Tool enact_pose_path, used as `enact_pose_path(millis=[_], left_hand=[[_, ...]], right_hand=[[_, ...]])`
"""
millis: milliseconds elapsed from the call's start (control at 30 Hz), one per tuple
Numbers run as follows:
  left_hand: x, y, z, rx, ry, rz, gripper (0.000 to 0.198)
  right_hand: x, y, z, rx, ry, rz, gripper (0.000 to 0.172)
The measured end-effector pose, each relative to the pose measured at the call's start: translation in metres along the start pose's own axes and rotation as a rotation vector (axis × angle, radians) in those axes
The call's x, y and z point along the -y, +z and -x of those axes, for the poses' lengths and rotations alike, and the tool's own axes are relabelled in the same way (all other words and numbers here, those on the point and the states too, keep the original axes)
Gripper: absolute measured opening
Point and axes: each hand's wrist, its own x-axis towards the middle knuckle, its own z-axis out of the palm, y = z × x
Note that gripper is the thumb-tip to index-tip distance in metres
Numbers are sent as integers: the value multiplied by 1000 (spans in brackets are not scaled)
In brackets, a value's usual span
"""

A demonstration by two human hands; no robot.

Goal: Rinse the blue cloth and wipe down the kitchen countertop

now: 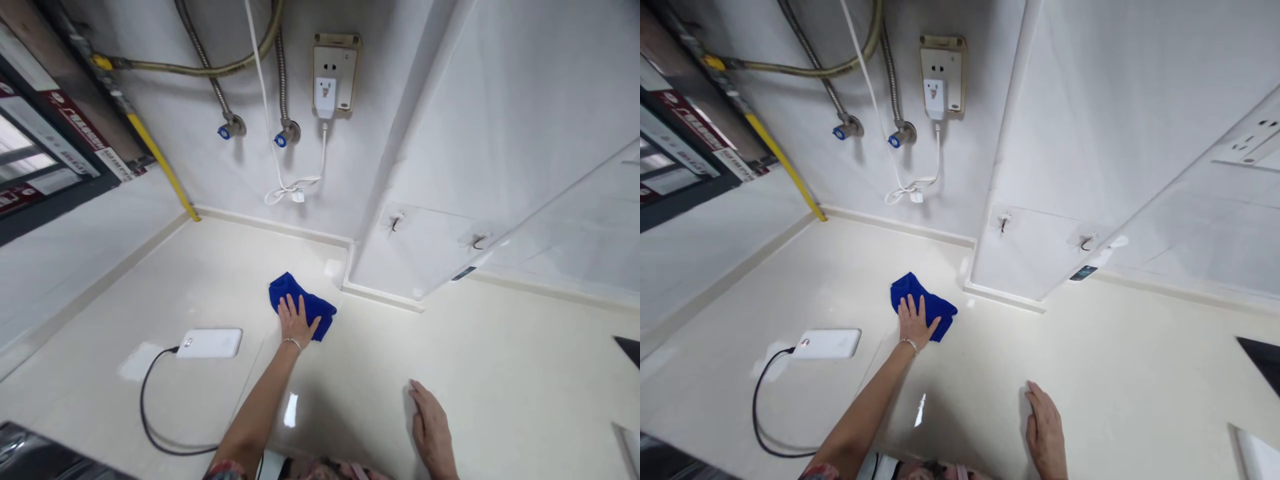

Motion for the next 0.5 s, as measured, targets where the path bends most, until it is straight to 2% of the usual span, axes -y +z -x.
enact_pose_path(millis=[167,367,500], left_hand=[[-12,3,-44,-4,-54,19,103],[-46,4,-110,70,-105,-15,108],[-71,9,-140,113,-122,-76,112]], right_hand=[[2,-6,-3,12,5,28,59],[7,-8,-4,17,-6,98,51],[9,-8,-7,18,-41,141,45]])
